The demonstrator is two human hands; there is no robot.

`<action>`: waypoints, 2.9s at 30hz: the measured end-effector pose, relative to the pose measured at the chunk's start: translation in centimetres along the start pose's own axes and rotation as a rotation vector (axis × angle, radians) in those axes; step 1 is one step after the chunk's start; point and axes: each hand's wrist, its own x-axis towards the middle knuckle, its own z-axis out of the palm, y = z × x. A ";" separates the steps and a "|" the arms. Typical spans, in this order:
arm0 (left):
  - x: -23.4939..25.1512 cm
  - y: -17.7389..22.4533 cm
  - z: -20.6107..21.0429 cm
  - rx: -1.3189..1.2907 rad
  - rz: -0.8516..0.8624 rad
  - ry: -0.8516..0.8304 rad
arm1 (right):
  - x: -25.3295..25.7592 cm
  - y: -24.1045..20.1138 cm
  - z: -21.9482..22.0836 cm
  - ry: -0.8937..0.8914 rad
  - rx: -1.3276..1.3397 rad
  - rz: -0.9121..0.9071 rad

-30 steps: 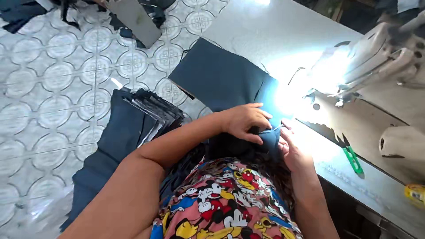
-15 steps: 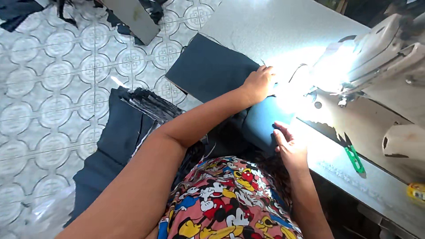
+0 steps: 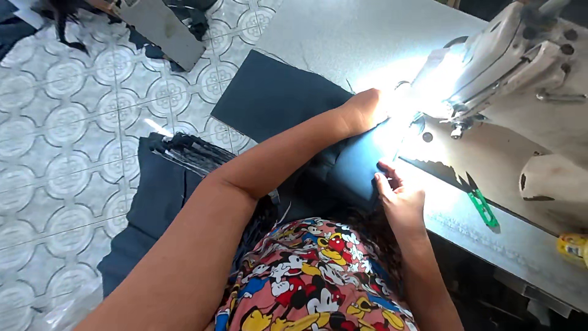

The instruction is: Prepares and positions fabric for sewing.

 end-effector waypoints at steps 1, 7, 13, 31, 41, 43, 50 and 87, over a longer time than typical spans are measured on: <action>0.6 0.0 0.4 0.025 0.000 -0.015 | 0.3 0.3 0.0 0.006 -0.021 0.005; 0.8 -1.6 4.0 0.069 0.197 0.122 | 0.8 1.1 0.1 -0.041 -0.082 0.036; -2.1 -2.0 5.2 -0.008 0.307 0.258 | -1.7 1.0 0.7 -0.072 -0.011 0.052; -2.1 -1.7 5.9 0.153 0.266 0.254 | -1.9 1.4 0.8 0.017 0.003 -0.005; -4.8 1.9 7.4 0.301 0.264 0.181 | -1.7 0.9 0.6 -0.011 -0.030 0.045; -5.2 1.3 8.0 0.246 0.266 0.204 | -1.7 1.0 0.7 -0.006 -0.031 0.039; -3.3 0.9 7.5 0.211 0.264 0.167 | -0.2 1.4 0.2 0.014 -0.032 0.004; -5.3 0.8 6.2 0.067 0.382 0.207 | -1.7 1.7 -0.3 0.067 -0.187 -0.127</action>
